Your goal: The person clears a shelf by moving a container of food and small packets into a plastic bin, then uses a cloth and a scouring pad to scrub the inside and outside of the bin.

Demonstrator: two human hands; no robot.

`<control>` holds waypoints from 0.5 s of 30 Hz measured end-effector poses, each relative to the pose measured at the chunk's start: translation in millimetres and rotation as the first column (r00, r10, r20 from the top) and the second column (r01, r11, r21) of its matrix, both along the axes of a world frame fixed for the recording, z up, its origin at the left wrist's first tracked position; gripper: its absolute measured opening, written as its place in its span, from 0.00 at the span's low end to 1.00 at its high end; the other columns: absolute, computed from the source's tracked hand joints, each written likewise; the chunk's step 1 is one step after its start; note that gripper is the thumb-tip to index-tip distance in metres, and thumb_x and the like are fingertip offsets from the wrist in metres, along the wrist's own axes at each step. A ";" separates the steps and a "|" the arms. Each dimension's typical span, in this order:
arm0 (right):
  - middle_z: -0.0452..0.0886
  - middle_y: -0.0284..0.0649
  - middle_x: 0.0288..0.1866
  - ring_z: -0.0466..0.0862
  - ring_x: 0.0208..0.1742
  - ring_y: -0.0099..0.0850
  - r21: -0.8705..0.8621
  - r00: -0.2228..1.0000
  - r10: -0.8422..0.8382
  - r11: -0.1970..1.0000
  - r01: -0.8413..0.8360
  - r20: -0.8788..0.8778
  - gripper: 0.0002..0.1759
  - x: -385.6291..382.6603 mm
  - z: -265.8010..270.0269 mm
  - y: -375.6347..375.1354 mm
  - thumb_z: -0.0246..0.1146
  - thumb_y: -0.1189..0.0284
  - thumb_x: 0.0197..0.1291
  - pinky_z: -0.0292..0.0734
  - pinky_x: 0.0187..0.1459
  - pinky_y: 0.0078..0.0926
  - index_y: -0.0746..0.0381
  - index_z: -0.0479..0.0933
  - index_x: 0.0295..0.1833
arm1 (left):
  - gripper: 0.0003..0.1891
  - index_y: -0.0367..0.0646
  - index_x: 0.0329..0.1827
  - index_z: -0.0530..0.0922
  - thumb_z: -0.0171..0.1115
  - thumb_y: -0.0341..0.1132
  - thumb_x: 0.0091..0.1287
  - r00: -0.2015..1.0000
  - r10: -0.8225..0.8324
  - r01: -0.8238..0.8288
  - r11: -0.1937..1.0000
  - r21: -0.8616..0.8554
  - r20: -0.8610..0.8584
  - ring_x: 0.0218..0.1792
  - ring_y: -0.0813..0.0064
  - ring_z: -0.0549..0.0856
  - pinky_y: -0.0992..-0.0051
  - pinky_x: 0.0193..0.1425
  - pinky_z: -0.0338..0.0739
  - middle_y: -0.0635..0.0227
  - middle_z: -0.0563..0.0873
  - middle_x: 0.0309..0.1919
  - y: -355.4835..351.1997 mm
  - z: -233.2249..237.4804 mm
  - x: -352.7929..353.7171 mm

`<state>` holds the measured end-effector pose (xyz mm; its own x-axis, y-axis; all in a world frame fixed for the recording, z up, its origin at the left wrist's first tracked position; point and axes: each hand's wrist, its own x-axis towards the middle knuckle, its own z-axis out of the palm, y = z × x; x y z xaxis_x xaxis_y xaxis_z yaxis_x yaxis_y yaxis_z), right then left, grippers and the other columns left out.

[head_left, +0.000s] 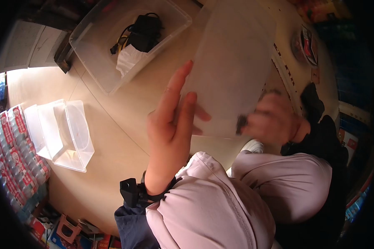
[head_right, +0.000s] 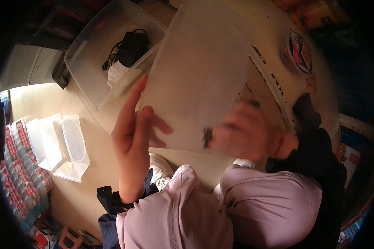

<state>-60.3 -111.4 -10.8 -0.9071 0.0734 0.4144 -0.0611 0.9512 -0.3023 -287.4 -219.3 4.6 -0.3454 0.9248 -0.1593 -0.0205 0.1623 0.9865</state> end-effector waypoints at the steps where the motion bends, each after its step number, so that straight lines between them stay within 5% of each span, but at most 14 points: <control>1: 0.77 0.34 0.40 0.77 0.38 0.38 0.000 1.000 -0.001 1.000 0.001 0.001 0.16 -1.9 2.8 -1.7 0.66 0.75 0.42 0.73 0.38 0.39 0.55 0.81 0.41 | 0.23 0.37 0.72 0.64 0.48 0.33 0.77 1.000 0.009 -0.009 1.000 0.006 -0.012 0.24 0.88 0.80 0.89 0.23 0.73 0.71 0.83 0.25 -0.1 -0.9 0.3; 4: 0.77 0.36 0.40 0.77 0.38 0.40 0.059 0.995 0.095 0.994 -0.096 0.015 0.17 -2.8 7.6 2.5 0.67 0.75 0.41 0.73 0.38 0.39 0.55 0.81 0.42 | 0.22 0.37 0.72 0.65 0.48 0.33 0.77 1.000 -0.008 0.008 1.000 0.013 -0.010 0.23 0.89 0.79 0.89 0.23 0.72 0.72 0.83 0.24 -1.2 -0.6 -1.1; 6: 0.76 0.35 0.40 0.77 0.38 0.38 0.003 0.968 -0.252 0.968 0.252 0.023 0.17 6.2 0.7 18.9 0.67 0.75 0.41 0.73 0.37 0.38 0.55 0.82 0.42 | 0.22 0.37 0.72 0.65 0.48 0.33 0.77 1.000 -0.007 0.007 1.000 0.005 -0.020 0.23 0.89 0.79 0.89 0.23 0.72 0.72 0.83 0.24 -0.9 1.0 -1.7; 10: 0.76 0.34 0.41 0.77 0.39 0.36 0.081 0.983 -0.182 0.980 0.182 0.001 0.16 -0.3 6.8 11.7 0.66 0.75 0.41 0.74 0.39 0.38 0.55 0.82 0.41 | 0.22 0.38 0.72 0.66 0.49 0.33 0.77 1.000 0.003 -0.003 1.000 -0.004 -0.011 0.23 0.89 0.78 0.89 0.23 0.72 0.72 0.82 0.23 -0.1 2.0 -0.7; 12: 0.76 0.34 0.41 0.77 0.38 0.37 0.053 0.995 0.100 0.994 -0.098 -0.026 0.18 -2.8 6.3 -9.9 0.68 0.77 0.37 0.73 0.38 0.38 0.56 0.82 0.40 | 0.22 0.38 0.72 0.66 0.49 0.33 0.77 1.000 0.014 -0.014 1.000 0.000 -0.011 0.22 0.89 0.78 0.89 0.23 0.72 0.72 0.82 0.23 0.4 1.5 1.4; 14: 0.76 0.34 0.40 0.76 0.37 0.37 0.032 0.998 0.065 0.997 -0.064 -0.023 0.18 -2.8 3.6 0.5 0.67 0.76 0.37 0.72 0.37 0.38 0.56 0.82 0.41 | 0.22 0.38 0.72 0.66 0.49 0.33 0.77 1.000 0.026 -0.026 1.000 0.004 -0.013 0.22 0.89 0.78 0.89 0.23 0.72 0.72 0.82 0.23 -1.0 2.1 0.4; 15: 0.76 0.34 0.40 0.76 0.37 0.36 0.005 0.995 -0.103 0.995 0.103 -0.003 0.17 0.2 5.6 13.5 0.66 0.75 0.38 0.72 0.37 0.38 0.56 0.82 0.41 | 0.22 0.39 0.71 0.67 0.49 0.29 0.75 1.000 0.019 -0.019 1.000 0.000 0.005 0.24 0.87 0.81 0.86 0.24 0.75 0.70 0.83 0.27 -1.2 2.7 -1.4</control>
<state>-60.1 -98.0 -5.2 -0.8939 0.1639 0.4173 0.0361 0.9541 -0.2974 -288.8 -220.5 7.3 -0.3620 0.9182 -0.1608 -0.0289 0.1614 0.9865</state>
